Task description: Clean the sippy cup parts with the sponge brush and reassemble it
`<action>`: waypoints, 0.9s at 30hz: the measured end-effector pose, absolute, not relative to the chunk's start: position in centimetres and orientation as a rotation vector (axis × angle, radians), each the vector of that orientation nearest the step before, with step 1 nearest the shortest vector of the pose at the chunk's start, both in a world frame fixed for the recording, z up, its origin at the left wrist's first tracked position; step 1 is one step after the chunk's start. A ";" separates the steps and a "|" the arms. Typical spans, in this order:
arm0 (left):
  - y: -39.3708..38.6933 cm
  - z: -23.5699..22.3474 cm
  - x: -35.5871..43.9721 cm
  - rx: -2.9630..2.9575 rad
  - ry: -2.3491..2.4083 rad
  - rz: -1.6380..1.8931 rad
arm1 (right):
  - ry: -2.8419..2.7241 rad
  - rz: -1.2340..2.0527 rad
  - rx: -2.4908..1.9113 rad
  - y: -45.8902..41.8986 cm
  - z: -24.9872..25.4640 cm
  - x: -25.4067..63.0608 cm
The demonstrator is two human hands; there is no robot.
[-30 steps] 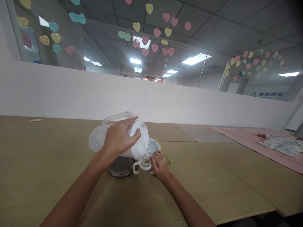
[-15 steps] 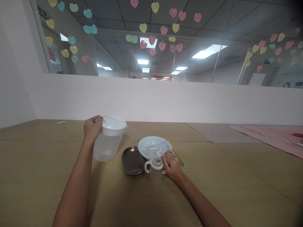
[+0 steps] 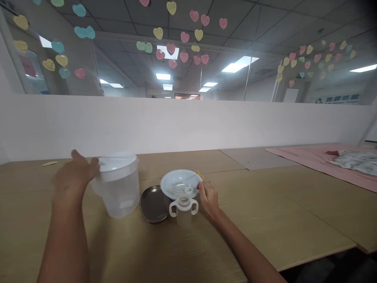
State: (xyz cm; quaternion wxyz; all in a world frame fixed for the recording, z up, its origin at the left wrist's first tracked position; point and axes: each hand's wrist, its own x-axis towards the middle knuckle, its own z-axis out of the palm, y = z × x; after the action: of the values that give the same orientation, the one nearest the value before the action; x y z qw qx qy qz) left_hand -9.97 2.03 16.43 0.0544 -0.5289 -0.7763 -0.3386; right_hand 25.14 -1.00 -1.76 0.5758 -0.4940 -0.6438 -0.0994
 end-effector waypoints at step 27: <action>7.1 4.1 8.1 -2.861 -1.433 -0.138 | -1.627 0.097 -2.137 1.2 -3.0 27.2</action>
State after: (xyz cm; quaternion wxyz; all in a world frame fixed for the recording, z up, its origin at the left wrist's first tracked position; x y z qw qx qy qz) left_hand 8.12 7.07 4.07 -0.0304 -0.8929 -0.4471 -0.0430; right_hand 27.23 1.21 -3.03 0.2247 -0.7748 -0.5899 0.0352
